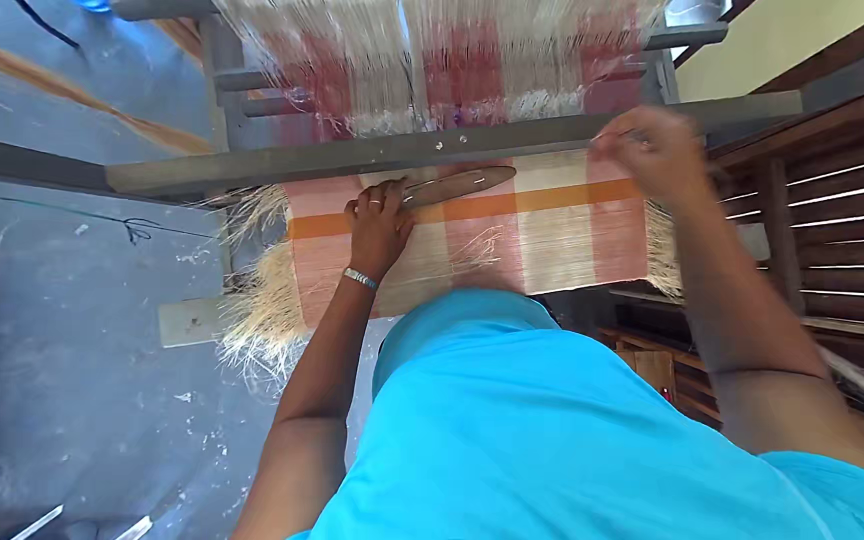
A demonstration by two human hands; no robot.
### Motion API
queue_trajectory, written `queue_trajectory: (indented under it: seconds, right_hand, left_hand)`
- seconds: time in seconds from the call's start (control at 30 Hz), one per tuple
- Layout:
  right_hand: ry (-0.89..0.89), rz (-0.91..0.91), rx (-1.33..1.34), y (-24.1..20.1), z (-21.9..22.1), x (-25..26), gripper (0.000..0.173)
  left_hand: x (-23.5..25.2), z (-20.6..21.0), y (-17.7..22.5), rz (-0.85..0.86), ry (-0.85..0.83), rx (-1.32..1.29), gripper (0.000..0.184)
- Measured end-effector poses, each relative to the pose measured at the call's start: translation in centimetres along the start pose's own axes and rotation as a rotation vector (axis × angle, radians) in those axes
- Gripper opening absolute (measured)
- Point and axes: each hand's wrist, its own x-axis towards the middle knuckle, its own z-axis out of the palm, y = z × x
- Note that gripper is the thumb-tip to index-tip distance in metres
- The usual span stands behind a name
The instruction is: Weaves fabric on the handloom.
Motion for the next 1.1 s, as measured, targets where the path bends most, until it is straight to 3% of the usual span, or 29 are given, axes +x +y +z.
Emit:
queue_trajectory:
  seconds: [0.07,0.13,0.3,0.63,0.73,0.8,0.9,0.97,1.03,1.1]
  right_hand:
    - [-0.129,0.013,0.066,-0.5,5.8,0.9,0.025]
    - [-0.151,0.010,0.166,-0.6,10.1,1.5,0.021]
    - [-0.159,0.128,0.364,-1.3,14.6,2.8,0.017]
    - [-0.272,0.223,0.126,-3.3,13.6,3.6,0.020]
    - [-0.284,0.151,0.022,-3.0,12.5,3.4,0.018]
    - [-0.269,0.011,-0.009,-2.5,11.2,2.8,0.016]
    - [-0.201,-0.232,0.031,-1.8,9.4,1.1,0.015]
    - [-0.159,-0.290,0.084,-1.5,8.6,-0.2,0.016]
    - [-0.127,-0.242,0.208,-1.1,8.1,-1.5,0.020]
    - [-0.100,-0.080,0.437,-0.8,8.0,-2.8,0.021]
  left_hand:
    - [0.5,0.6,0.2,0.028,-0.002,0.016,0.048]
    - [0.6,-0.5,1.4,0.054,-0.027,-0.020,0.047]
    - [0.2,-3.6,4.6,0.064,-0.083,-0.127,0.051]
    - [0.4,-4.2,5.9,0.099,-0.097,-0.070,0.051]
    - [0.1,-5.1,5.9,0.122,-0.101,-0.091,0.050]
    - [-0.2,-6.3,5.7,0.124,-0.126,-0.136,0.050]
    - [-1.0,-7.7,4.9,0.123,-0.170,-0.237,0.051]
    - [-1.3,-8.1,4.0,0.143,-0.179,-0.321,0.052]
    - [-1.6,-7.9,3.4,0.143,-0.192,-0.424,0.053]
    - [-2.1,-7.3,3.5,0.125,-0.206,-0.529,0.055]
